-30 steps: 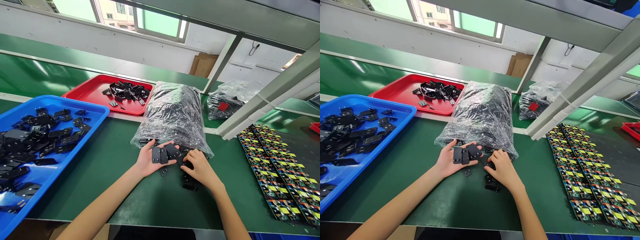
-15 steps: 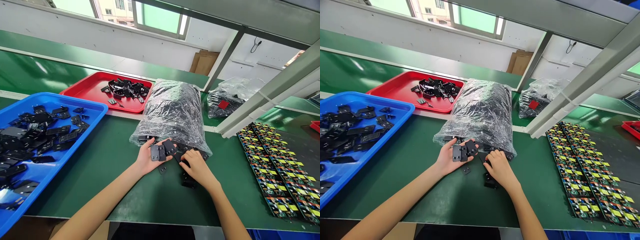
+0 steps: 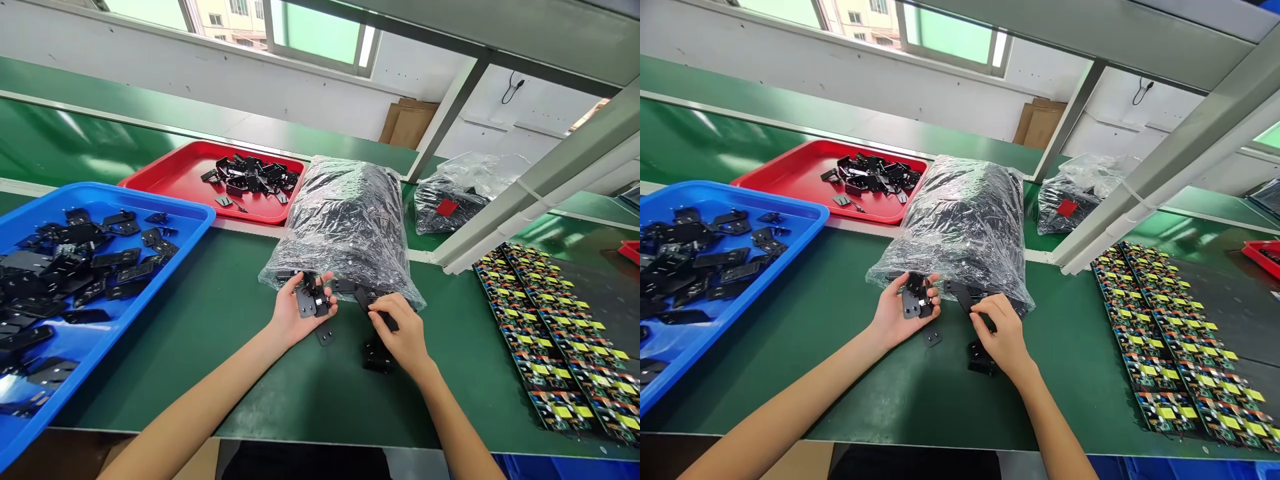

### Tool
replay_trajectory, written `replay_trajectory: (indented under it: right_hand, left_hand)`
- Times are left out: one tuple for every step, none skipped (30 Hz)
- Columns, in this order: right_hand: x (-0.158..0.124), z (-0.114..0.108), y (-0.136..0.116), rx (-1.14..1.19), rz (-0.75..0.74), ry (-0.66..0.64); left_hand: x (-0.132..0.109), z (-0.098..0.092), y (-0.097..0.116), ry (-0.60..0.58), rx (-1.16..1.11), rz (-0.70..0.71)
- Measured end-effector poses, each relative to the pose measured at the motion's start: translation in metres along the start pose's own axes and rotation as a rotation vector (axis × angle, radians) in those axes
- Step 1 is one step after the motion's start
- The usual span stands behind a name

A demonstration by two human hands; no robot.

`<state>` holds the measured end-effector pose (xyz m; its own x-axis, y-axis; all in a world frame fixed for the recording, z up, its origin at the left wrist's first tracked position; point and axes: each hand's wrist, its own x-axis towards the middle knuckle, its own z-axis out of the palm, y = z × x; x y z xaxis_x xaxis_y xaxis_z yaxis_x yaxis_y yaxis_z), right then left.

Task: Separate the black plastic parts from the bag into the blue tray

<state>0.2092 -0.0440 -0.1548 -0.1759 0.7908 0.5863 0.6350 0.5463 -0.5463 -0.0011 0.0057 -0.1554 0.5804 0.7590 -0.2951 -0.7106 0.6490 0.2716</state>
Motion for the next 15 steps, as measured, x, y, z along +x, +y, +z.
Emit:
replay_trajectory:
  right_hand:
    - [0.0,0.0,-0.002,0.001,-0.017,0.018]
    - [0.0,0.0,-0.004,0.005,-0.036,0.03]
    - [0.0,0.001,-0.006,0.011,-0.056,0.04]
    - [0.0,0.002,-0.008,0.019,-0.073,0.049]
    - [-0.001,0.003,-0.009,0.028,-0.085,0.057]
    - [-0.001,0.003,-0.011,0.035,-0.091,0.067]
    - [-0.002,0.005,-0.012,0.041,-0.095,0.075]
    - [-0.003,0.006,-0.013,0.042,-0.097,0.081]
    - [-0.004,0.007,-0.013,0.037,-0.101,0.086]
    - [-0.004,0.008,-0.013,0.026,-0.106,0.089]
    - [-0.005,0.01,-0.013,0.009,-0.112,0.092]
    - [-0.006,0.011,-0.012,-0.014,-0.116,0.096]
    - [-0.007,0.012,-0.012,-0.039,-0.12,0.097]
    - [-0.007,0.014,-0.011,-0.065,-0.123,0.098]
    - [-0.008,0.015,-0.011,-0.088,-0.129,0.094]
  left_hand:
    - [0.0,0.0,-0.001,0.0,0.017,-0.003]
    - [0.001,0.0,-0.002,-0.002,0.041,-0.014]
    - [0.002,0.0,-0.003,-0.007,0.071,-0.03]
    - [0.002,-0.001,-0.004,-0.012,0.103,-0.049]
    - [0.003,-0.002,-0.006,-0.018,0.135,-0.066]
    - [0.003,-0.003,-0.007,-0.025,0.162,-0.082]
    - [0.004,-0.004,-0.009,-0.033,0.182,-0.095]
    - [0.004,-0.005,-0.01,-0.044,0.197,-0.11]
    - [0.005,-0.006,-0.012,-0.055,0.205,-0.129]
    - [0.005,-0.007,-0.013,-0.065,0.208,-0.153]
    - [0.005,-0.008,-0.014,-0.074,0.208,-0.179]
    - [0.006,-0.009,-0.015,-0.079,0.206,-0.201]
    - [0.006,-0.009,-0.015,-0.079,0.205,-0.217]
    - [0.006,-0.009,-0.016,-0.074,0.204,-0.227]
    - [0.007,-0.009,-0.017,-0.066,0.207,-0.23]
